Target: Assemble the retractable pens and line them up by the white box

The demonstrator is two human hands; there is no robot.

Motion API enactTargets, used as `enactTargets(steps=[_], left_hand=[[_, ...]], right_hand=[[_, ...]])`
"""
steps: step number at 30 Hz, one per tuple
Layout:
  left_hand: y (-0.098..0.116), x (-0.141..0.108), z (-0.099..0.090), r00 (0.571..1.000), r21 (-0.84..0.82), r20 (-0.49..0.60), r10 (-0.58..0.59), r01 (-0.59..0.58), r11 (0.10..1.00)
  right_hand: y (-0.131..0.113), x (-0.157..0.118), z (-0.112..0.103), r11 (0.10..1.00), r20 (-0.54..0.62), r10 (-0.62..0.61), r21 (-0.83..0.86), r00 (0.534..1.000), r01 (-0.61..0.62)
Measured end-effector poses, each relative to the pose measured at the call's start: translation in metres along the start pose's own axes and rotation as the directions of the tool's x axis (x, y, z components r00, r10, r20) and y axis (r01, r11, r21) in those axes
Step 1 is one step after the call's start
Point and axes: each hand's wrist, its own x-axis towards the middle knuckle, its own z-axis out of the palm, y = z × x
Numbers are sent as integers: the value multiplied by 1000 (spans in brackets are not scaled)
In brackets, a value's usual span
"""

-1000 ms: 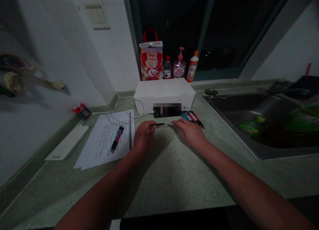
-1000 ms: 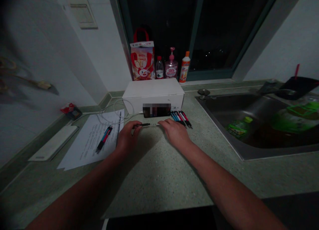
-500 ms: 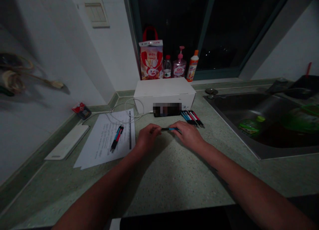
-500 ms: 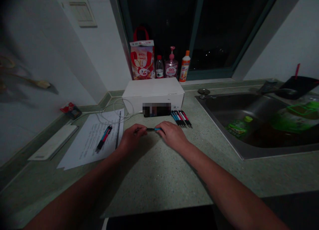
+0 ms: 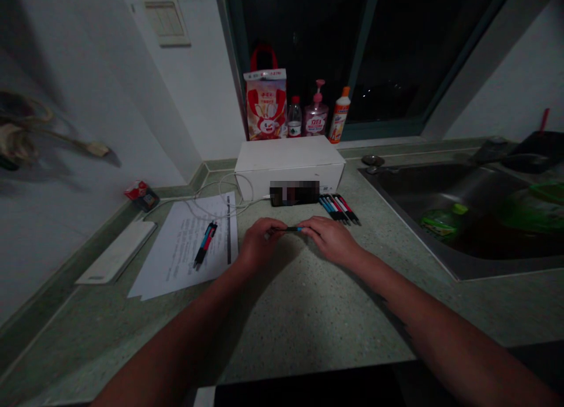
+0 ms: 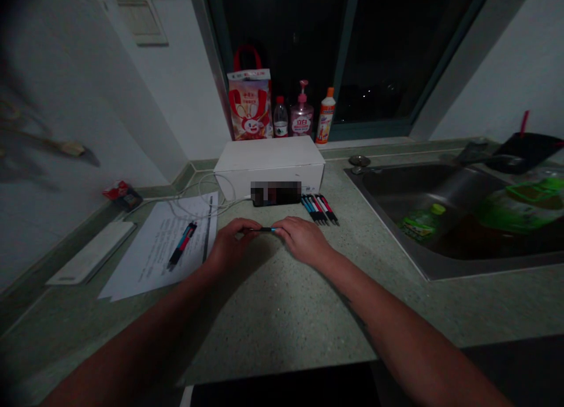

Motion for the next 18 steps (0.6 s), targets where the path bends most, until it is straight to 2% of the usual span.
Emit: enactTargets(steps=[4, 8, 11, 15, 18], left_hand=[[-1, -1, 2, 999, -27, 7, 51, -51, 998], [2, 0, 3, 998, -109, 32, -46, 50, 993], [4, 1, 1, 989, -97, 20, -146, 147, 984], [3, 2, 0, 993, -76, 16, -113, 114, 991], [1, 3, 1, 986, -99, -7, -164, 162, 982]], right_hand=[[-1, 0, 2, 998, 2, 42, 37, 999, -42], [-1, -1, 1, 997, -20, 67, 46, 998, -66], [-1, -1, -1, 999, -24, 43, 18, 999, -42], [-2, -1, -2, 1000, -13, 29, -4, 1000, -29], [-1, 0, 0, 1000, -21, 27, -4, 999, -27]])
